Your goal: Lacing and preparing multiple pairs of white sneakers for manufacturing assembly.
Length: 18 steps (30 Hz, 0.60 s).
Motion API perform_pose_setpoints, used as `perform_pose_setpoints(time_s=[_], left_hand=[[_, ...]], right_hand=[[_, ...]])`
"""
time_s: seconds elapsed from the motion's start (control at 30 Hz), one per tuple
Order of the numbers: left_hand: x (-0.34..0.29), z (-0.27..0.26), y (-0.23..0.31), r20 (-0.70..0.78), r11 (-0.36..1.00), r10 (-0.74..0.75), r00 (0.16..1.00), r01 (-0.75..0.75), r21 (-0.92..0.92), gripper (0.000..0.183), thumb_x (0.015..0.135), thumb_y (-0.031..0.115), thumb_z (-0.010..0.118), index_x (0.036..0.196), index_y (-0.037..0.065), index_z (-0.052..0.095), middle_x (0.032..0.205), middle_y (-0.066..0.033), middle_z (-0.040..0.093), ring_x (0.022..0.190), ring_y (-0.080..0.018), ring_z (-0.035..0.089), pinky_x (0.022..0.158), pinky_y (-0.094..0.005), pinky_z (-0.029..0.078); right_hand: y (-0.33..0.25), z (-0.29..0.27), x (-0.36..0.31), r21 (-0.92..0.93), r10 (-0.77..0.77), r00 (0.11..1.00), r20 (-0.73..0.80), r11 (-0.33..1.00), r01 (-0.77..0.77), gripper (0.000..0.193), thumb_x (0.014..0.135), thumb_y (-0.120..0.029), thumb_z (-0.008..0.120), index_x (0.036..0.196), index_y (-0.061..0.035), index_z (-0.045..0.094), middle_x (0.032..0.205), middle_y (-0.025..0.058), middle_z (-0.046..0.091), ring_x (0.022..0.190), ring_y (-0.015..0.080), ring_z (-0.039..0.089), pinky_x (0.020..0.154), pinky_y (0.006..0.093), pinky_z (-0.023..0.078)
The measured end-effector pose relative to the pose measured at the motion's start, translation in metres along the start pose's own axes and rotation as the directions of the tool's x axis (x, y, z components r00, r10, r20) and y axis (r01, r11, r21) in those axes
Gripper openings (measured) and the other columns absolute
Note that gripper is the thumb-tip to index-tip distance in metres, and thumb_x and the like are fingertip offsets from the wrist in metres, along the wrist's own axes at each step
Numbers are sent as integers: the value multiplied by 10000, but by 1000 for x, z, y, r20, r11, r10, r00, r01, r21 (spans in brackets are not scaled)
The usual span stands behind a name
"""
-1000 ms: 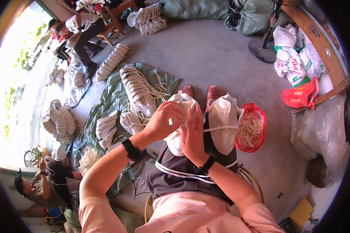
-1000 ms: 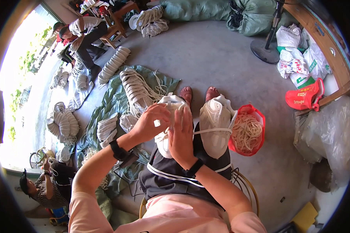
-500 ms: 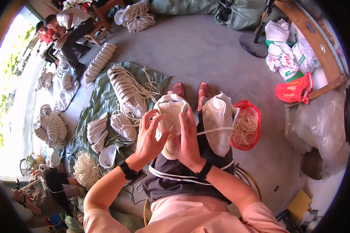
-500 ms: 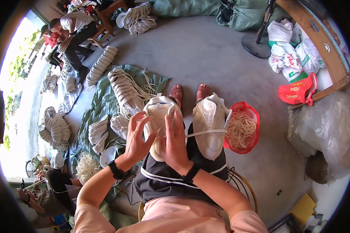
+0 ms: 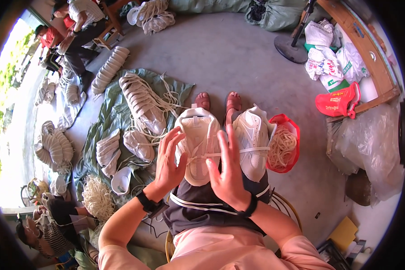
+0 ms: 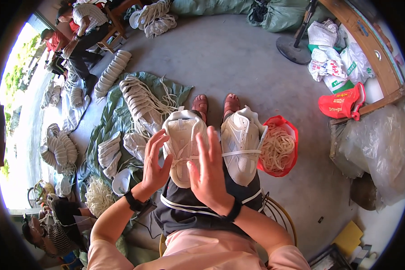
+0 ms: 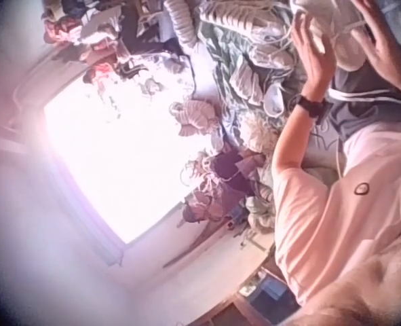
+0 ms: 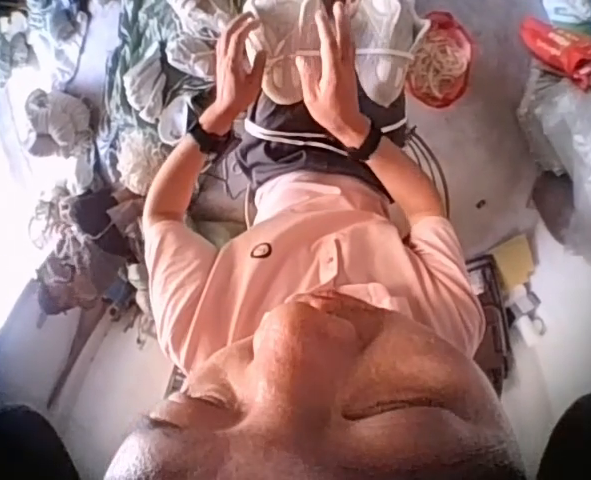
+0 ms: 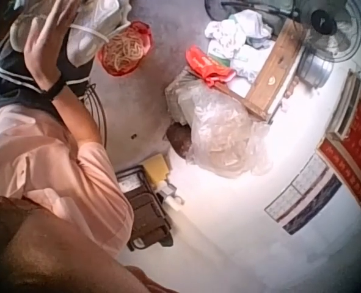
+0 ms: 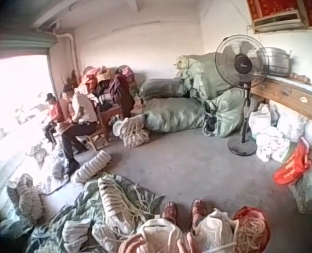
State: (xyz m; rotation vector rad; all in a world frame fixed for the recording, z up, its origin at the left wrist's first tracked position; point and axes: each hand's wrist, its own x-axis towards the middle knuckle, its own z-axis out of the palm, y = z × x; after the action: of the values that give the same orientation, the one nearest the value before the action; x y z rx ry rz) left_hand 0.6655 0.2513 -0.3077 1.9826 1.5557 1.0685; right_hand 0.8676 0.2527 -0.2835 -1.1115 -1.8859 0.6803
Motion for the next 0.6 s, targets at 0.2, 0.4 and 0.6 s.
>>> perform_pose_setpoints(time_s=[0.2,0.4,0.6], left_hand=[[-4,-3,-10,11,999,-41,999,41,-20,587,822,-16,628,1391,56,507,1495,-212,445,1396,-398,429,1150,-483,361],[-3,-5,-8,16,999,-33,999,33,35,577,818,-1,629,1380,47,503,1507,-213,430,1404,-405,415,1150,-487,370],[-2,-8,-12,15,999,-34,999,34,-9,590,805,-16,635,1377,45,503,1508,-215,430,1405,-406,417,1158,-486,357]], right_hand=[[49,-62,18,-223,124,955,-271,957,-187,814,979,-263,635,1602,-6,179,1643,325,131,1538,463,133,1232,553,160],[125,-91,22,290,680,730,-67,713,-638,1112,902,-414,764,1618,2,22,1658,295,125,1549,386,152,1242,460,195],[133,-78,21,224,681,730,64,703,-675,1255,818,-451,844,1601,47,-1,1626,290,230,1498,350,305,1204,425,292]])
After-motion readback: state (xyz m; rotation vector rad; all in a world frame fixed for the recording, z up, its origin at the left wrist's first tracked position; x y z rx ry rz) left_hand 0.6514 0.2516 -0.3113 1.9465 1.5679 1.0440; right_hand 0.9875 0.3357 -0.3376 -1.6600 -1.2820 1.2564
